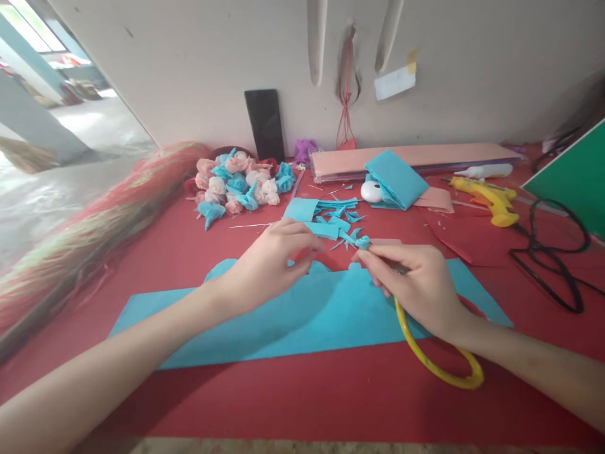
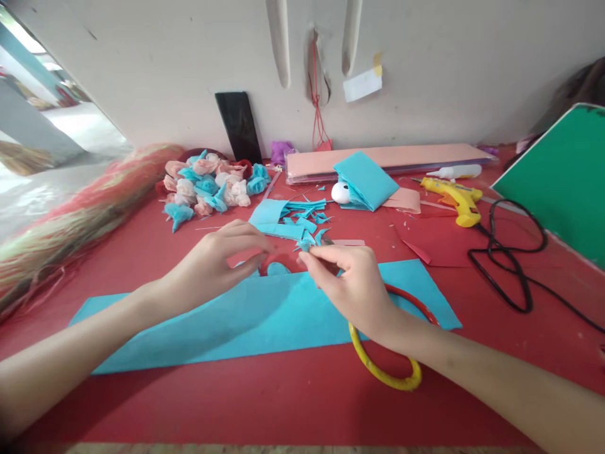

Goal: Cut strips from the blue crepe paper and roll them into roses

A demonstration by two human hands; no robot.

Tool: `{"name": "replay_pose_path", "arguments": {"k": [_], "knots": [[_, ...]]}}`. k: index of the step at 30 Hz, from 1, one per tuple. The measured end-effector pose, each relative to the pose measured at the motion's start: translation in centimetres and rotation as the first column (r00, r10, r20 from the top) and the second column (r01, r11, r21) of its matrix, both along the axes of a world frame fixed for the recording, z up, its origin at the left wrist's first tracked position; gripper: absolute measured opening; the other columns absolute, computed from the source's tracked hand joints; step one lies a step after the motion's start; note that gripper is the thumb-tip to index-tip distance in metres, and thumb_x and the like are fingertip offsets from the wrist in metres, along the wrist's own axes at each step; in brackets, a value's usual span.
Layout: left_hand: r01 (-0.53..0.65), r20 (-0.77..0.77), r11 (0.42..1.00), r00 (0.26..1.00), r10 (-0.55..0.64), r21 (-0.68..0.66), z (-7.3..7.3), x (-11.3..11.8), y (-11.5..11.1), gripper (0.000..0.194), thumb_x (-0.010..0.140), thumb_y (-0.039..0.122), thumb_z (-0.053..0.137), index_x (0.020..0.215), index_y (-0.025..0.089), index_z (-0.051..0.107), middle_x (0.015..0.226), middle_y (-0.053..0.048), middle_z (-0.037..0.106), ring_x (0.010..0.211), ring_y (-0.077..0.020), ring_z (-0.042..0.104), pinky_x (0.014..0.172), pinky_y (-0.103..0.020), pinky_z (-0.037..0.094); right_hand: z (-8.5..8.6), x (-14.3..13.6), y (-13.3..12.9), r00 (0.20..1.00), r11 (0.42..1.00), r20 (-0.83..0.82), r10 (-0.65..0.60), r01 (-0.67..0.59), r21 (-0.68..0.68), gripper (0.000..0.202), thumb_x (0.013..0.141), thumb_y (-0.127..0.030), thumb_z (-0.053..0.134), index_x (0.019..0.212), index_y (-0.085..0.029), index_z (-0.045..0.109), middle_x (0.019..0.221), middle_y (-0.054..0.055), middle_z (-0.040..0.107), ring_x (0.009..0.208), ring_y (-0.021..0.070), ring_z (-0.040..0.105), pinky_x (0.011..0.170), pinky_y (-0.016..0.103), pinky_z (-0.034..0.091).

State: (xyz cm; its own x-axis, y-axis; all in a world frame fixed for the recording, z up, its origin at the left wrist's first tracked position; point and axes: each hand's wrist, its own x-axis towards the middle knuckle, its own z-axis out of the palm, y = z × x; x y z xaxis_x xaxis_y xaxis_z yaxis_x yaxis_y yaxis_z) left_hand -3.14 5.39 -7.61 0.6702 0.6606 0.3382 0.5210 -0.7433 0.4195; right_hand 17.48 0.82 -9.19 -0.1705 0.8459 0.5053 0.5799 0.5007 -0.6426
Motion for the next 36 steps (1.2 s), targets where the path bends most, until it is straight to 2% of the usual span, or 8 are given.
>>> {"name": "replay_pose_path", "arguments": {"k": [2, 5, 12, 21, 25, 29, 36], "knots": [[0.027, -0.049, 1.0, 0.998, -0.027, -0.006, -1.1, -0.2, 1.3, 0.022, 0.086, 0.009, 0.051, 0.089, 0.02, 0.07, 0.081, -0.002, 0.069, 0.083, -0.0176, 0.061, 0.078, -0.031, 0.048, -0.5, 0.0, 0.4, 0.996, 0.994, -0.088, -0.012, 0.003, -0.107, 0.039, 0.089, -0.021, 0.053, 0.051, -0.016, 0.05, 0.043, -0.006, 0.043, 0.037, 0.0057, 0.042, 0.036, 0.018, 0.034], [0.038, -0.111, 0.999, 0.993, -0.038, -0.006, -2.0, -0.3, 2.1, 0.018, 0.084, 0.012, 0.057, 0.088, 0.022, 0.072, 0.083, -0.001, 0.071, 0.081, -0.0171, 0.061, 0.081, -0.032, 0.047, -1.3, 0.0, 0.8, 0.979, 0.975, -0.201, -0.035, -0.011, -0.221, 0.032, 0.089, -0.026, 0.053, 0.06, -0.015, 0.059, 0.046, -0.005, 0.046, 0.037, 0.0057, 0.042, 0.036, 0.017, 0.035], [-0.024, -0.237, 0.999, 0.971, 0.032, 0.038, -1.6, 0.1, 1.1, 0.009, 0.078, 0.019, 0.067, 0.085, 0.023, 0.072, 0.087, -0.002, 0.072, 0.088, -0.0215, 0.061, 0.097, -0.047, 0.037, -1.7, 0.3, 1.2, 0.941, 0.94, -0.333, -0.065, -0.055, -0.338, 0.029, 0.085, -0.03, 0.056, 0.062, -0.013, 0.062, 0.046, -0.005, 0.045, 0.038, 0.005, 0.038, 0.034, 0.018, 0.029], [-0.048, -0.301, 0.999, 0.952, 0.048, 0.008, -1.6, 0.5, 1.1, 0.008, 0.08, 0.02, 0.066, 0.083, 0.024, 0.071, 0.089, 0.0, 0.071, 0.09, -0.0209, 0.061, 0.099, -0.047, 0.034, -1.4, 0.5, 1.3, 0.927, 0.927, -0.369, -0.063, -0.083, -0.367, 0.028, 0.083, -0.029, 0.057, 0.058, -0.015, 0.058, 0.046, -0.005, 0.044, 0.039, 0.0053, 0.037, 0.036, 0.02, 0.027], [-0.075, -0.301, 0.997, 0.951, 0.072, 0.002, -1.6, 0.6, 1.0, 0.008, 0.08, 0.023, 0.065, 0.085, 0.023, 0.071, 0.088, -0.001, 0.071, 0.09, -0.0229, 0.06, 0.099, -0.051, 0.032, -1.3, 0.6, 1.3, 0.924, 0.924, -0.377, -0.06, -0.091, -0.372, 0.026, 0.083, -0.03, 0.057, 0.062, -0.014, 0.061, 0.047, -0.005, 0.045, 0.039, 0.0054, 0.036, 0.035, 0.02, 0.026], [-0.085, -0.282, 0.996, 0.956, 0.078, -0.012, -1.7, 0.6, 0.9, 0.008, 0.08, 0.019, 0.063, 0.078, 0.023, 0.07, 0.085, 0.0, 0.071, 0.089, -0.0226, 0.06, 0.102, -0.055, 0.026, -1.4, 0.6, 1.3, 0.924, 0.922, -0.378, -0.056, -0.097, -0.374, 0.028, 0.083, -0.03, 0.056, 0.06, -0.014, 0.06, 0.047, -0.005, 0.045, 0.039, 0.0052, 0.036, 0.035, 0.02, 0.027], [-0.08, -0.225, 0.994, 0.972, 0.062, -0.072, -1.9, 0.9, 0.9, 0.011, 0.078, 0.012, 0.062, 0.071, 0.02, 0.065, 0.076, 0.001, 0.069, 0.081, -0.0192, 0.06, 0.098, -0.048, 0.036, -1.5, 0.7, 1.4, 0.924, 0.921, -0.38, -0.052, -0.103, -0.376, 0.028, 0.084, -0.032, 0.057, 0.064, -0.013, 0.062, 0.047, -0.006, 0.045, 0.039, 0.0049, 0.036, 0.034, 0.019, 0.026]]}}
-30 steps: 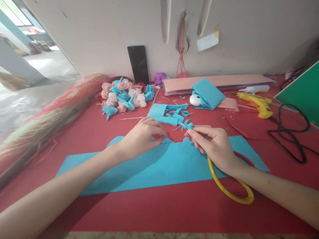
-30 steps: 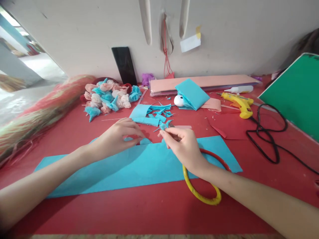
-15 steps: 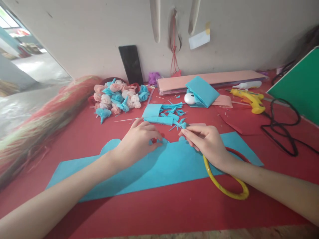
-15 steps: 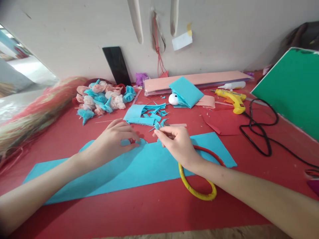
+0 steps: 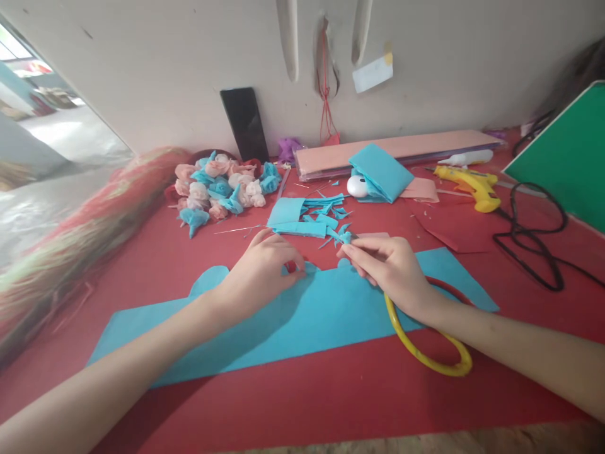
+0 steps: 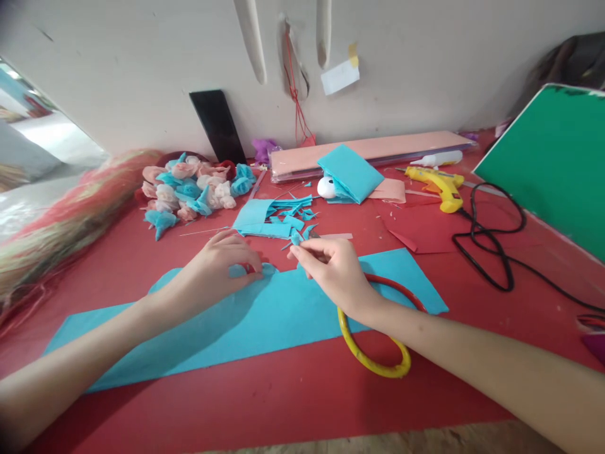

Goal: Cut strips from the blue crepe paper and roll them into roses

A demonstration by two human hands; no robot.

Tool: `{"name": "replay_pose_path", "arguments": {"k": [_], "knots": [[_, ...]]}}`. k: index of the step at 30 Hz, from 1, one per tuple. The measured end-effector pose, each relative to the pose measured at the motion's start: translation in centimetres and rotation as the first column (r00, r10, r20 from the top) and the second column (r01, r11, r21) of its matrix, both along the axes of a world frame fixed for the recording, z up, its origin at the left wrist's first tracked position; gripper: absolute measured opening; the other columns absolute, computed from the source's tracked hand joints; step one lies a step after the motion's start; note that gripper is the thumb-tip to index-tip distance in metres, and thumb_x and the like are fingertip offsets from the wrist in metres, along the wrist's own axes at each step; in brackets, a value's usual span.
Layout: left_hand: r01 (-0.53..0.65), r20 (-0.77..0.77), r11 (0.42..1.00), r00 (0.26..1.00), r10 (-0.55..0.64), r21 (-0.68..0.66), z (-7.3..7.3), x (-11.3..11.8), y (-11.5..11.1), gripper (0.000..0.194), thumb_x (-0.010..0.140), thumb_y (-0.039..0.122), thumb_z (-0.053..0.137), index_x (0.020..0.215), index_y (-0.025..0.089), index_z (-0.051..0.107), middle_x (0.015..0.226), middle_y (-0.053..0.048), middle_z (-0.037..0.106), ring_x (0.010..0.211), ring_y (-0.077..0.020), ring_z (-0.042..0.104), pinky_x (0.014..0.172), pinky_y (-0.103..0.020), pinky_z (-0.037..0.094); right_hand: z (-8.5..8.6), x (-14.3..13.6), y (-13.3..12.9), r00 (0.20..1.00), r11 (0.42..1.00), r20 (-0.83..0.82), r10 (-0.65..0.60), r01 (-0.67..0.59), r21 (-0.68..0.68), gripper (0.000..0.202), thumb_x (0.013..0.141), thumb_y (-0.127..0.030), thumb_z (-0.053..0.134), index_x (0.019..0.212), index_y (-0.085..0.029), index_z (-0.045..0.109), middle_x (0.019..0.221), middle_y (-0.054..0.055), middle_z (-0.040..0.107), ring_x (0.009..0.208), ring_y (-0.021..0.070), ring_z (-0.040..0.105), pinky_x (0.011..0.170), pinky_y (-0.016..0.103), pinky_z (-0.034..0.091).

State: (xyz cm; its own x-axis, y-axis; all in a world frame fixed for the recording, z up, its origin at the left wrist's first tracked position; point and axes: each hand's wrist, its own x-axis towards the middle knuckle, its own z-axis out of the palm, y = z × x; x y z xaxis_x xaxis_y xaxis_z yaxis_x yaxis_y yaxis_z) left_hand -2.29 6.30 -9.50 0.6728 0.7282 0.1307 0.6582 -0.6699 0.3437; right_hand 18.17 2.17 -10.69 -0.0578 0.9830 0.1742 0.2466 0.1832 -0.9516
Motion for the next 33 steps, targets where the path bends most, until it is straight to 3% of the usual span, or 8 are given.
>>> {"name": "replay_pose_path", "arguments": {"k": [3, 9, 13, 16, 22, 27, 30, 33], "knots": [[-0.035, 0.039, 0.999, 0.999, 0.036, -0.024, 0.1, 0.0, 0.0, 0.012, 0.082, 0.011, 0.058, 0.073, 0.018, 0.062, 0.076, 0.0, 0.068, 0.082, -0.0182, 0.061, 0.095, -0.046, 0.04, 0.0, 0.0, 0.0, 1.0, 1.0, 0.004, 0.0, 0.0, 0.007, 0.028, 0.084, -0.032, 0.057, 0.063, -0.013, 0.062, 0.047, -0.006, 0.044, 0.038, 0.0048, 0.036, 0.034, 0.02, 0.027], [-0.072, 0.115, 0.984, 0.989, 0.092, -0.162, 0.3, -0.3, 0.3, 0.018, 0.091, 0.029, 0.056, 0.088, 0.011, 0.061, 0.085, -0.003, 0.064, 0.076, -0.0149, 0.063, 0.071, -0.033, 0.054, -0.1, 0.0, -0.1, 0.999, 0.999, 0.035, 0.01, -0.012, 0.047, 0.028, 0.086, -0.03, 0.055, 0.063, -0.014, 0.061, 0.048, -0.005, 0.045, 0.037, 0.0048, 0.036, 0.033, 0.019, 0.026], [-0.1, 0.228, 0.971, 0.962, 0.151, -0.219, 0.7, -0.1, 0.1, 0.002, 0.087, 0.018, 0.057, 0.087, 0.016, 0.056, 0.077, 0.0, 0.066, 0.072, -0.015, 0.066, 0.067, -0.029, 0.054, 0.4, 0.0, -0.4, 0.996, 0.989, 0.079, 0.035, -0.046, 0.138, 0.037, 0.088, -0.027, 0.054, 0.052, -0.016, 0.051, 0.046, -0.006, 0.041, 0.037, 0.0048, 0.036, 0.034, 0.019, 0.029], [-0.093, 0.326, 0.966, 0.93, 0.171, -0.241, 1.4, 0.1, -0.6, 0.011, 0.086, 0.019, 0.054, 0.097, 0.019, 0.053, 0.075, 0.001, 0.066, 0.07, -0.0155, 0.067, 0.065, -0.028, 0.054, 1.0, -0.2, -0.9, 0.99, 0.962, 0.129, 0.048, -0.081, 0.261, 0.038, 0.088, -0.023, 0.054, 0.051, -0.017, 0.049, 0.045, -0.007, 0.04, 0.04, 0.0057, 0.038, 0.037, 0.019, 0.031], [-0.025, 0.514, 0.988, 0.852, 0.101, -0.153, 3.4, 0.1, -3.0, 0.006, 0.087, 0.019, 0.054, 0.092, 0.02, 0.058, 0.086, 0.0, 0.064, 0.082, -0.0136, 0.063, 0.076, -0.026, 0.05, 2.0, -0.2, -2.3, 0.954, 0.796, 0.29, 0.075, -0.232, 0.559, 0.019, 0.089, -0.015, 0.053, 0.078, -0.015, 0.067, 0.063, -0.002, 0.058, 0.054, 0.0076, 0.051, 0.05, 0.018, 0.044], [0.05, 0.566, 0.999, 0.824, -0.03, -0.019, 5.0, 0.2, -5.0, 0.011, 0.081, 0.011, 0.06, 0.085, 0.02, 0.058, 0.078, 0.003, 0.064, 0.075, -0.0117, 0.058, 0.071, -0.027, 0.049, 2.6, 0.3, -3.4, 0.891, 0.667, 0.451, 0.05, -0.366, 0.649, 0.023, 0.094, -0.016, 0.046, 0.097, -0.014, 0.069, 0.091, 0.008, 0.063, 0.064, 0.0091, 0.059, 0.054, 0.02, 0.049], [0.101, 0.53, 0.991, 0.838, -0.129, 0.082, 5.7, 0.2, -5.8, 0.018, 0.078, 0.004, 0.059, 0.084, 0.022, 0.059, 0.074, 0.004, 0.066, 0.076, -0.0129, 0.059, 0.07, -0.029, 0.049, 3.1, 0.3, -3.8, 0.857, 0.603, 0.515, -0.007, -0.407, 0.686, 0.025, 0.095, -0.016, 0.043, 0.096, -0.019, 0.068, 0.092, 0.007, 0.066, 0.061, 0.0095, 0.06, 0.052, 0.021, 0.05], [0.119, 0.54, 0.99, 0.831, -0.138, 0.069, 5.8, 0.2, -6.0, 0.02, 0.078, 0.003, 0.06, 0.083, 0.022, 0.063, 0.072, 0.004, 0.068, 0.075, -0.0136, 0.06, 0.072, -0.031, 0.049, 3.7, 0.2, -4.1, 0.813, 0.549, 0.577, -0.086, -0.444, 0.708, 0.025, 0.095, -0.015, 0.043, 0.093, -0.02, 0.067, 0.082, 0.003, 0.07, 0.063, 0.0103, 0.063, 0.054, 0.021, 0.052]]}}
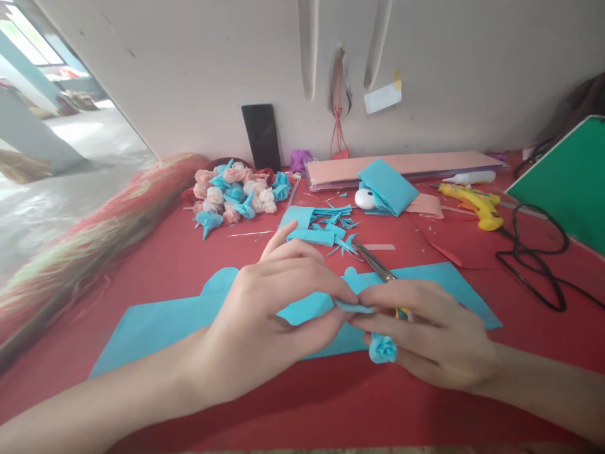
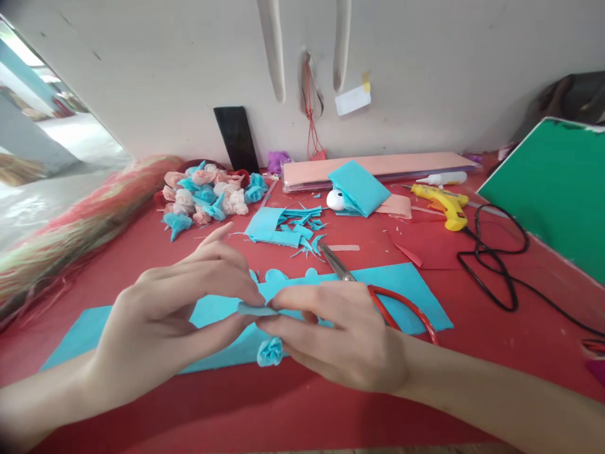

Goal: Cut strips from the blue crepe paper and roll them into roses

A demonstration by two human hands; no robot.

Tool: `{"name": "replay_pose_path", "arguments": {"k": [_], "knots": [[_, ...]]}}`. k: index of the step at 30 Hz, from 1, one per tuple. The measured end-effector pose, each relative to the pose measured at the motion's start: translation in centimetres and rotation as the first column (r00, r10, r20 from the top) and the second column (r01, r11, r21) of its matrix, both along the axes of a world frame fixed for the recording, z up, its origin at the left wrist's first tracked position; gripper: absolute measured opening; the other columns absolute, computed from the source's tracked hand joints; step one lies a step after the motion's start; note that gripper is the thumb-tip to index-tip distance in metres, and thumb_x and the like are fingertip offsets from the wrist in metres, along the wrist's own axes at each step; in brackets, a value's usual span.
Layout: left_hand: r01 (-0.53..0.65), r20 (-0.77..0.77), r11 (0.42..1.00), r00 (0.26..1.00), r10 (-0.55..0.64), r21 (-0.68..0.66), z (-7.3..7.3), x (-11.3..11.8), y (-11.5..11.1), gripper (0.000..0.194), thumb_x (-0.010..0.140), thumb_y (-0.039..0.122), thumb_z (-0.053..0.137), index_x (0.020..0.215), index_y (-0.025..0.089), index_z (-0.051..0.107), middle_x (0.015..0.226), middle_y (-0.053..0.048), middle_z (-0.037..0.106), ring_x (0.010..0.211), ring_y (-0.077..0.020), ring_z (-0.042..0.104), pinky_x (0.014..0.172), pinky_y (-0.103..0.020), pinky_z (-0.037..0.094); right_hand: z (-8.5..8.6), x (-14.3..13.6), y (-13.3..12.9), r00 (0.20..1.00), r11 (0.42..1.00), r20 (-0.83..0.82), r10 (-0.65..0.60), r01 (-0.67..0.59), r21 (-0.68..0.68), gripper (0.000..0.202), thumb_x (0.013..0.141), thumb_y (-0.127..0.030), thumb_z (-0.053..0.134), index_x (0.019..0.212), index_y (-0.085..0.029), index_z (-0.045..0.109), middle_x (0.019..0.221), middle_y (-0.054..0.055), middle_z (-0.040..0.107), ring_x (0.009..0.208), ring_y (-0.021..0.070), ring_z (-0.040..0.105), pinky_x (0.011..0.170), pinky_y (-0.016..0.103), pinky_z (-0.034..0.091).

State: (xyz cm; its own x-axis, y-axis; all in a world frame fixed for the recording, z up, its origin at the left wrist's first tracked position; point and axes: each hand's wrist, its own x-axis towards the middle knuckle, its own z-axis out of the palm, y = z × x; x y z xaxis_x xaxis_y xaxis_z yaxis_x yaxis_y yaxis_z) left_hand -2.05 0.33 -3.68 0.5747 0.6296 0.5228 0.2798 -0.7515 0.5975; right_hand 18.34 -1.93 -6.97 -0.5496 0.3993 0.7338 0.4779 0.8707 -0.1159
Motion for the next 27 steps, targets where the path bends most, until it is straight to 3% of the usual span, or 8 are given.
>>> {"name": "replay_pose_path", "arguments": {"k": [5, 10, 16, 22, 27], "knots": [[0.085, 0.14, 0.972, 0.989, -0.055, -0.218, -0.6, 0.0, 0.0, 0.013, 0.08, 0.012, 0.068, 0.088, 0.021, 0.071, 0.077, 0.003, 0.067, 0.076, -0.0123, 0.059, 0.081, -0.03, 0.05, -0.2, 0.1, -0.3, 1.0, 1.0, -0.007, -0.01, 0.01, -0.004, 0.03, 0.099, -0.019, 0.035, 0.095, -0.019, 0.065, 0.083, 0.004, 0.072, 0.068, 0.0102, 0.066, 0.059, 0.022, 0.053], [0.127, 0.222, 0.929, 0.974, -0.05, -0.348, -1.0, 0.2, -0.1, 0.031, 0.081, 0.003, 0.062, 0.094, 0.028, 0.075, 0.078, 0.003, 0.062, 0.079, -0.01, 0.057, 0.076, -0.021, 0.051, -0.7, 0.0, -0.4, 0.996, 0.997, -0.081, -0.042, 0.037, -0.066, 0.029, 0.1, -0.022, 0.036, 0.093, -0.019, 0.064, 0.085, 0.004, 0.073, 0.075, 0.0097, 0.066, 0.062, 0.021, 0.051], [0.087, 0.225, 0.905, 0.974, 0.01, -0.417, -1.2, 0.6, -0.6, 0.031, 0.081, 0.01, 0.065, 0.096, 0.035, 0.074, 0.08, 0.003, 0.057, 0.077, -0.0084, 0.055, 0.074, -0.016, 0.052, 0.4, -0.4, -0.1, 0.999, 0.999, -0.01, -0.05, 0.05, -0.009, 0.037, 0.101, -0.021, 0.031, 0.075, -0.02, 0.058, 0.057, -0.003, 0.065, 0.044, 0.0087, 0.052, 0.048, 0.024, 0.043], [0.063, 0.201, 0.898, 0.979, 0.029, -0.435, -1.3, 0.6, -1.2, 0.029, 0.086, 0.016, 0.062, 0.097, 0.041, 0.073, 0.095, 0.004, 0.063, 0.093, -0.0123, 0.056, 0.087, -0.024, 0.05, -0.3, -0.4, 0.1, 0.997, 0.997, 0.0, -0.076, 0.076, 0.021, 0.03, 0.098, -0.015, 0.038, 0.075, -0.018, 0.057, 0.053, -0.003, 0.062, 0.044, 0.0093, 0.05, 0.047, 0.026, 0.04], [0.031, 0.217, 0.854, 0.971, 0.096, -0.519, -1.3, 0.8, -1.5, 0.019, 0.086, 0.02, 0.062, 0.089, 0.032, 0.077, 0.096, 0.002, 0.064, 0.092, -0.0131, 0.057, 0.085, -0.023, 0.049, -0.7, -0.6, 0.1, 0.999, 0.997, -0.013, -0.049, 0.05, 0.054, 0.019, 0.095, -0.011, 0.044, 0.084, -0.016, 0.059, 0.056, -0.002, 0.063, 0.048, 0.009, 0.052, 0.047, 0.024, 0.038]]}}
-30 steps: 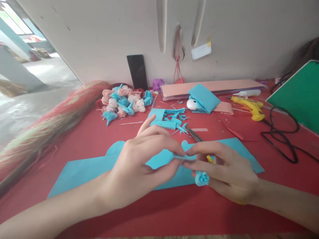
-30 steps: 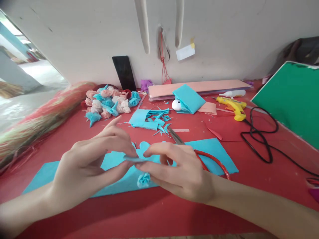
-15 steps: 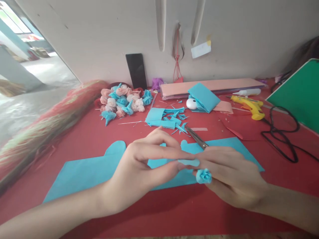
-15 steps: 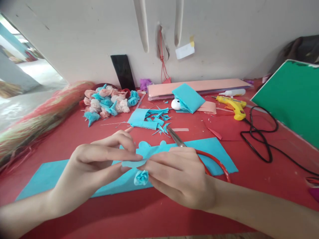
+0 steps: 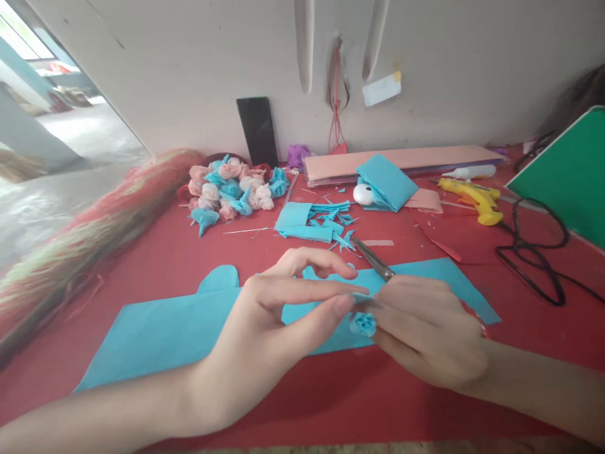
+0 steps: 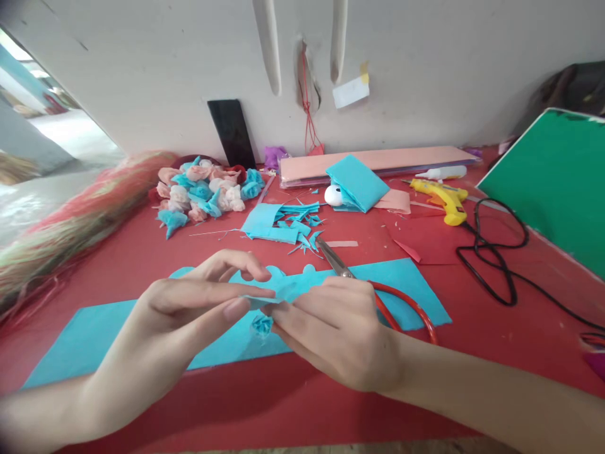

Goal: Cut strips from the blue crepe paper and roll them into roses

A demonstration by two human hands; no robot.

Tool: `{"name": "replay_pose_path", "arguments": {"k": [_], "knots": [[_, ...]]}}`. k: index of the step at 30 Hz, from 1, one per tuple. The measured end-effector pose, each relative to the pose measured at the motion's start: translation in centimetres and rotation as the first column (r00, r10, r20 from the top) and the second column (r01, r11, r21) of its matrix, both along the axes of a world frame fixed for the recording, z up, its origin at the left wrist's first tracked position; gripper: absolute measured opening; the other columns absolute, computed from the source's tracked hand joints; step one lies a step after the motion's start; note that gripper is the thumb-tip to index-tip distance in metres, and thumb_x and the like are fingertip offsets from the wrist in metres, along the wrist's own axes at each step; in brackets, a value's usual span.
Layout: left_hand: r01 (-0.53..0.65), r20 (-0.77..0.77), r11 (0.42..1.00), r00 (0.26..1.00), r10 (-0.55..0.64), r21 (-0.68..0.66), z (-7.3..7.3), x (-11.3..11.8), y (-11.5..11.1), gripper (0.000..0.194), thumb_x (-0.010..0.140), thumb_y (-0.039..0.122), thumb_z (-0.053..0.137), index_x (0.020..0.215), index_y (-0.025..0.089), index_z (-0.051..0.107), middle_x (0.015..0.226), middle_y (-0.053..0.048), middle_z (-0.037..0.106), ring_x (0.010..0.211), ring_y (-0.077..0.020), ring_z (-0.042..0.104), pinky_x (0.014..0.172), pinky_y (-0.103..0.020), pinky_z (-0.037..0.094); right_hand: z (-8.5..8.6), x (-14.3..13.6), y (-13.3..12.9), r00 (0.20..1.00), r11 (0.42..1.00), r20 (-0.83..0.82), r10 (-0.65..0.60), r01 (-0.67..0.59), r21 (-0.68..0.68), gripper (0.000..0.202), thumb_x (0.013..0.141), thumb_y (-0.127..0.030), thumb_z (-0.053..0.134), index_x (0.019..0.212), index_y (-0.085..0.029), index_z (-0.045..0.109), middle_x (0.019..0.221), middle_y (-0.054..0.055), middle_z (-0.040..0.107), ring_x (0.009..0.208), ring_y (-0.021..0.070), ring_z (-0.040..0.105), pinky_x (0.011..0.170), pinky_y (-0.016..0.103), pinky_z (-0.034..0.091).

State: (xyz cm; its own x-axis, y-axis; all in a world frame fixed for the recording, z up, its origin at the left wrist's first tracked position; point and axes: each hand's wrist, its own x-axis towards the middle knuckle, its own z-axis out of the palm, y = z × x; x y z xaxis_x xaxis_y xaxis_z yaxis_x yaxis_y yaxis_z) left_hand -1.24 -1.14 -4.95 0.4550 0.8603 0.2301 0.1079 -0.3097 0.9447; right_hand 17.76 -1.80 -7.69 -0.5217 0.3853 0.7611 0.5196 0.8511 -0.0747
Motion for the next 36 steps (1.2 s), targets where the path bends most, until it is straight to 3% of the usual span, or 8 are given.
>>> {"name": "replay_pose_path", "arguments": {"k": [7, 11, 17, 26, 29, 33, 36], "knots": [[0.051, 0.032, 0.996, 0.998, -0.048, -0.071, -0.1, 0.0, -0.2, 0.021, 0.09, 0.022, 0.056, 0.09, 0.03, 0.076, 0.1, 0.002, 0.064, 0.096, -0.0134, 0.057, 0.09, -0.023, 0.046, -0.2, -0.1, 0.0, 0.999, 0.999, 0.012, -0.035, 0.035, -0.022, 0.029, 0.096, -0.013, 0.041, 0.07, -0.018, 0.053, 0.047, -0.004, 0.053, 0.044, 0.0104, 0.045, 0.044, 0.026, 0.032], [0.088, 0.044, 0.993, 0.995, -0.085, -0.073, -0.3, -0.2, -0.4, 0.027, 0.088, 0.016, 0.056, 0.1, 0.033, 0.073, 0.106, 0.002, 0.062, 0.1, -0.0136, 0.057, 0.089, -0.023, 0.047, -0.4, 0.0, 0.1, 0.999, 0.998, 0.006, -0.053, 0.053, -0.027, 0.031, 0.097, -0.015, 0.039, 0.071, -0.018, 0.054, 0.048, -0.003, 0.053, 0.044, 0.0105, 0.044, 0.044, 0.025, 0.032], [0.043, 0.057, 0.999, 0.998, -0.041, -0.031, -0.7, 0.1, -0.2, 0.035, 0.079, 0.006, 0.063, 0.094, 0.035, 0.074, 0.101, 0.004, 0.063, 0.095, -0.0129, 0.059, 0.096, -0.028, 0.044, -0.6, 0.1, 0.0, 0.998, 0.998, -0.037, -0.046, 0.045, -0.032, 0.024, 0.097, -0.016, 0.042, 0.078, -0.016, 0.057, 0.054, -0.002, 0.06, 0.047, 0.0101, 0.049, 0.047, 0.025, 0.038], [0.038, 0.055, 0.998, 0.998, -0.035, -0.044, -1.0, 0.2, 0.1, 0.032, 0.079, 0.008, 0.066, 0.09, 0.037, 0.075, 0.094, 0.006, 0.065, 0.091, -0.0108, 0.058, 0.086, -0.022, 0.047, -0.2, -0.3, 0.0, 0.996, 0.992, -0.071, -0.047, 0.038, -0.121, 0.039, 0.098, -0.016, 0.039, 0.06, -0.02, 0.047, 0.049, -0.003, 0.057, 0.042, 0.0075, 0.046, 0.044, 0.023, 0.035], [0.041, 0.053, 0.998, 0.998, -0.038, -0.044, -0.9, 0.2, 0.2, 0.033, 0.079, 0.007, 0.065, 0.09, 0.036, 0.075, 0.093, 0.006, 0.064, 0.091, -0.0103, 0.057, 0.085, -0.02, 0.047, -0.2, -0.5, -0.1, 0.991, 0.983, -0.112, -0.075, 0.055, -0.174, 0.032, 0.099, -0.021, 0.039, 0.069, -0.019, 0.053, 0.051, -0.003, 0.059, 0.044, 0.0067, 0.05, 0.047, 0.02, 0.04], [0.043, 0.041, 0.997, 0.998, -0.041, -0.056, -0.7, 0.1, 0.1, 0.034, 0.08, 0.006, 0.064, 0.091, 0.036, 0.076, 0.092, 0.005, 0.062, 0.085, -0.0087, 0.056, 0.084, -0.018, 0.048, -0.2, -0.5, -0.3, 0.976, 0.962, -0.169, -0.138, 0.091, -0.258, 0.025, 0.099, -0.032, 0.04, 0.1, -0.014, 0.056, 0.06, -0.003, 0.062, 0.045, 0.0049, 0.052, 0.049, 0.015, 0.044], [0.056, 0.065, 0.995, 0.997, -0.05, -0.087, -0.7, 0.0, 0.0, 0.033, 0.081, 0.007, 0.064, 0.09, 0.037, 0.076, 0.092, 0.004, 0.059, 0.083, -0.0086, 0.055, 0.079, -0.017, 0.049, -0.1, -0.6, -0.4, 0.969, 0.953, -0.193, -0.156, 0.096, -0.286, 0.02, 0.097, -0.031, 0.044, 0.1, -0.016, 0.057, 0.06, -0.004, 0.06, 0.045, 0.0041, 0.05, 0.046, 0.014, 0.042]]}}
